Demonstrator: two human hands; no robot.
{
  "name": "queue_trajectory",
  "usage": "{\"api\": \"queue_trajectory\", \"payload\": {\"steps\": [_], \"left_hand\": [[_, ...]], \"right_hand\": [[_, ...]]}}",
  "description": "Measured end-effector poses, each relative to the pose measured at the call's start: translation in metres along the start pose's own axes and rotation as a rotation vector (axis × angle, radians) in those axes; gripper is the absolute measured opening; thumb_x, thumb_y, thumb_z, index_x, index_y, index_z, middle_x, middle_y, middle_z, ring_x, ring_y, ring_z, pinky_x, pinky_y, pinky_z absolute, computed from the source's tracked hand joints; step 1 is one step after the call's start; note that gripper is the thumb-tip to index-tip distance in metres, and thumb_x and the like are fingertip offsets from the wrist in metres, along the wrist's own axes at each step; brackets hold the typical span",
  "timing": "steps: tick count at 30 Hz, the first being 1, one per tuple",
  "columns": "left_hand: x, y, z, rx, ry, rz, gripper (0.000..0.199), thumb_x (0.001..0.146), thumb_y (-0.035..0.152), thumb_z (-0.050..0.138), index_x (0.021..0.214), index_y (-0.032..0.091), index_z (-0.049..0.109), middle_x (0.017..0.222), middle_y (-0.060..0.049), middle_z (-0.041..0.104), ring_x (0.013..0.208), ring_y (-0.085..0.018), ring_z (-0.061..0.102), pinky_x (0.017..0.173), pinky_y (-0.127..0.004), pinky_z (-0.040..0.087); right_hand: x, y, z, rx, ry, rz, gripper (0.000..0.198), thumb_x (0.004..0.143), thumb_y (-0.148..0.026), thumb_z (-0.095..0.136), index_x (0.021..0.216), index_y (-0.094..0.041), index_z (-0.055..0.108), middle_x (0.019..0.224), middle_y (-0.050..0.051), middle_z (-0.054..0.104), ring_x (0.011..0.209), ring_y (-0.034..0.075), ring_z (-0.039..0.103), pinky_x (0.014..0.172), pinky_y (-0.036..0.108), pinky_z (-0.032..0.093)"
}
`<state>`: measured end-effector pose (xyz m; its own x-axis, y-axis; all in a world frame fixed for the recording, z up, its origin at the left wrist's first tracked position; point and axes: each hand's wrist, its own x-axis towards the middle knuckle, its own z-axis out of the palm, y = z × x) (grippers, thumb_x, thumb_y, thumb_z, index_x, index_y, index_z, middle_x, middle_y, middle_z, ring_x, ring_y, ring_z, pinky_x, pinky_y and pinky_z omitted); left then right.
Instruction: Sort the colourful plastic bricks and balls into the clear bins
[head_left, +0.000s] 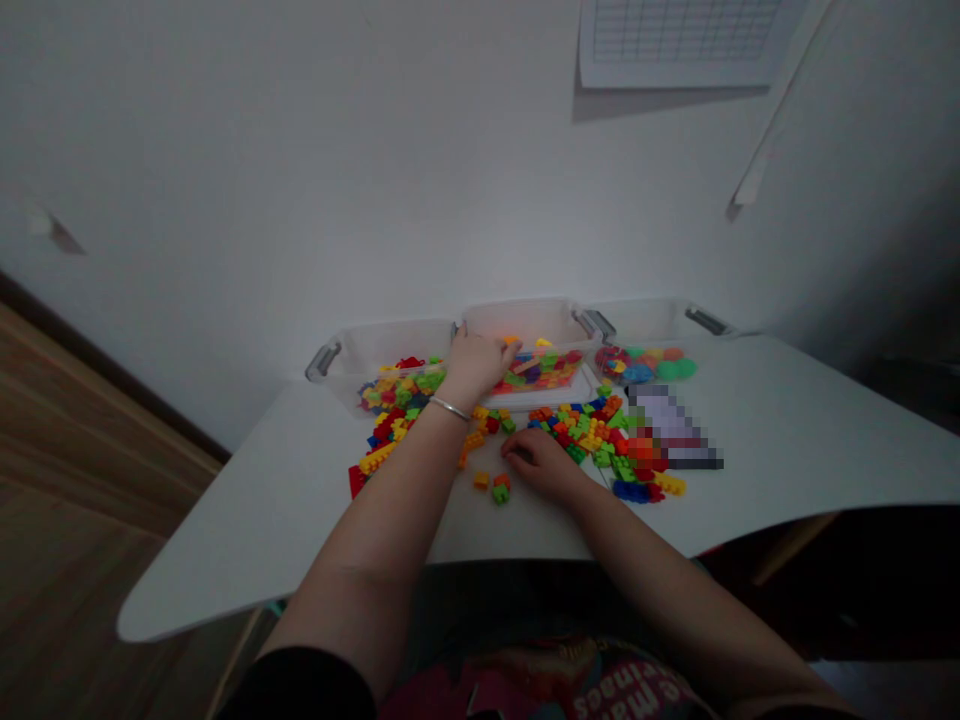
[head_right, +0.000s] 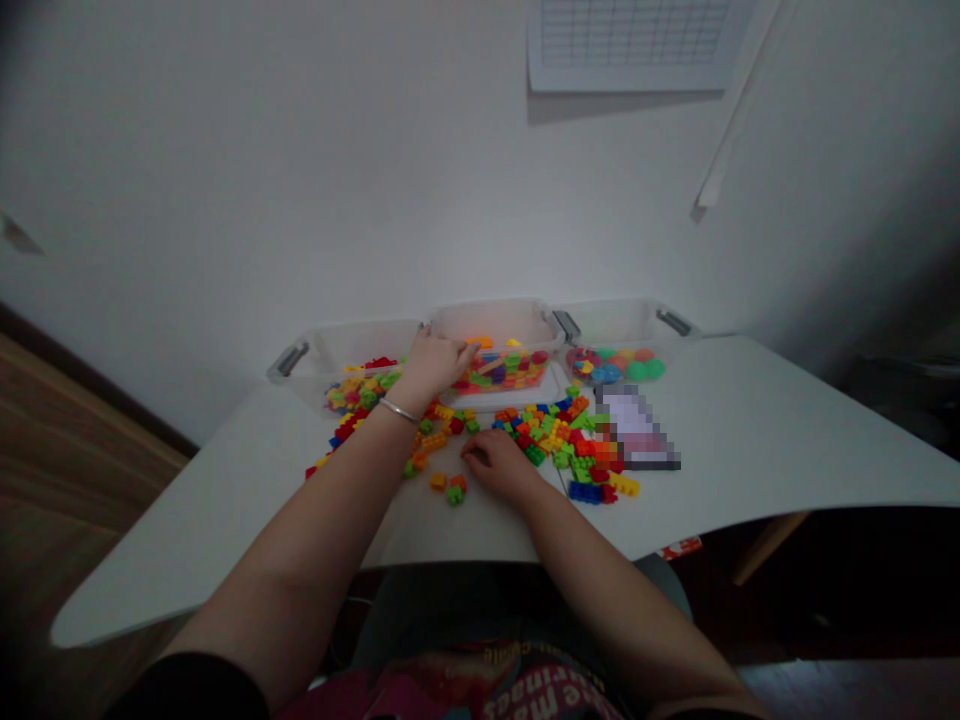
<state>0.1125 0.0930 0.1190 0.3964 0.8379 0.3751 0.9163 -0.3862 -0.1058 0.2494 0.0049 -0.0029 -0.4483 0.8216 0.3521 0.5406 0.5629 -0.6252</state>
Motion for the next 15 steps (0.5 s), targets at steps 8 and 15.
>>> {"api": "queue_trajectory", "payload": {"steps": [8, 15], "left_hand": [[0.002, -0.009, 0.002, -0.335, 0.055, -0.02, 0.037, 0.097, 0.036, 0.038, 0.114, 0.022, 0.069, 0.112, -0.007, 0.073, 0.107, -0.022, 0.063, 0.112, -0.049, 0.025], [-0.024, -0.015, -0.023, -0.518, 0.416, -0.091, 0.026, 0.092, 0.022, 0.043, 0.107, 0.016, 0.063, 0.109, -0.009, 0.065, 0.1, -0.018, 0.058, 0.093, -0.032, 0.045]], "right_hand": [[0.0, 0.001, 0.0, -0.001, -0.005, 0.023, 0.013, 0.081, -0.012, 0.057, 0.084, -0.018, 0.068, 0.088, 0.007, 0.07, 0.086, 0.02, 0.062, 0.083, 0.035, 0.047], [0.0, 0.0, -0.001, 0.022, 0.008, 0.025, 0.013, 0.08, -0.011, 0.058, 0.083, -0.018, 0.068, 0.088, 0.007, 0.07, 0.088, 0.022, 0.063, 0.084, 0.035, 0.046]]}}
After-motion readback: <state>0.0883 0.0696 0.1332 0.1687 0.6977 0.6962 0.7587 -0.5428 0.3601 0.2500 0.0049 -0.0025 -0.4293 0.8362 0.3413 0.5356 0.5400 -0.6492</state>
